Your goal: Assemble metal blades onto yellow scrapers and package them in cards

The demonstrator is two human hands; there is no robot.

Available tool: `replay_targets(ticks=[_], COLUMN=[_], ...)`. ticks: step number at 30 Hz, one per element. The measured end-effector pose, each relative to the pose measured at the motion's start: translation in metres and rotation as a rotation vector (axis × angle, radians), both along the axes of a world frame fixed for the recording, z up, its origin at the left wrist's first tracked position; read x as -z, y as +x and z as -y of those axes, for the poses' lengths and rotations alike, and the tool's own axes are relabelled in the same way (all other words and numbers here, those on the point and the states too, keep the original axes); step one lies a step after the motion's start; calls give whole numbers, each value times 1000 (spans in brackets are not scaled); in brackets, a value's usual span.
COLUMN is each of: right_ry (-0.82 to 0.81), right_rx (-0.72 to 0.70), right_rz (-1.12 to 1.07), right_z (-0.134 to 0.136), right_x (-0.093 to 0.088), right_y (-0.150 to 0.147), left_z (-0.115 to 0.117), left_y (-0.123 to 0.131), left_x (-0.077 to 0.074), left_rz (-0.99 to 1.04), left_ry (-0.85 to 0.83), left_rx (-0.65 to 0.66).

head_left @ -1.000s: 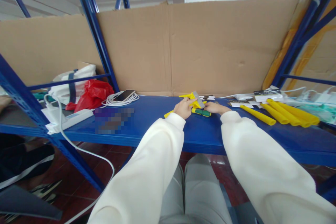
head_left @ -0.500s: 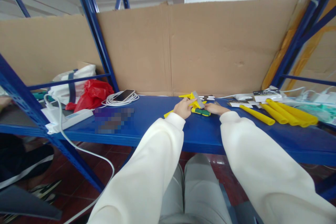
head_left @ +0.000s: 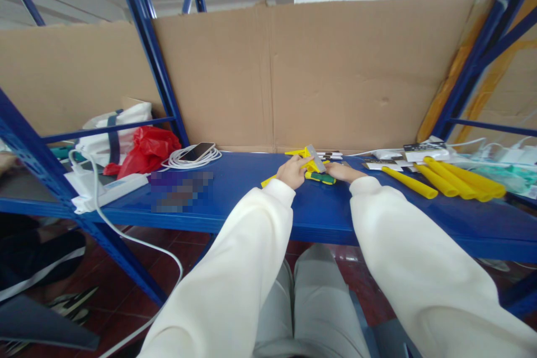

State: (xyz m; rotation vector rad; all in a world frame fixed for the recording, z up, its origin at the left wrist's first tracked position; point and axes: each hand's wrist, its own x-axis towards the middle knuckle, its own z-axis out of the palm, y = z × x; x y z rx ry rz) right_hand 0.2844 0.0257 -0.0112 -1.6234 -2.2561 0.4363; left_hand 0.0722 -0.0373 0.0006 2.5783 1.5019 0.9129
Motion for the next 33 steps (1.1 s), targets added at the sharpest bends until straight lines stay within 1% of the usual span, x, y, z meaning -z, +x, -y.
replay_targets(ticks=[4, 8, 16, 21, 27, 30, 33], right_ry=[19, 27, 116, 137, 51, 59, 61], right_rx=[-64, -89, 34, 74, 121, 121, 77], right_rz=[-87, -162, -186, -133, 35, 56, 61], right_z=[-11, -14, -4, -3, -3, -1, 1], right_x=[7, 9, 7, 11, 10, 6, 4], right_y=[0, -2, -2, 3, 10, 12, 14], left_z=[1, 1, 1, 2, 0, -1, -1], left_y=[0, 0, 0, 0, 0, 0, 0], left_x=[-1, -1, -1, -2, 0, 0, 0], left_rz=[-7, -9, 3, 1, 5, 6, 3], left_ry=[-5, -2, 2, -7, -7, -4, -1], left_rx=[-6, -5, 4, 2, 0, -1, -3])
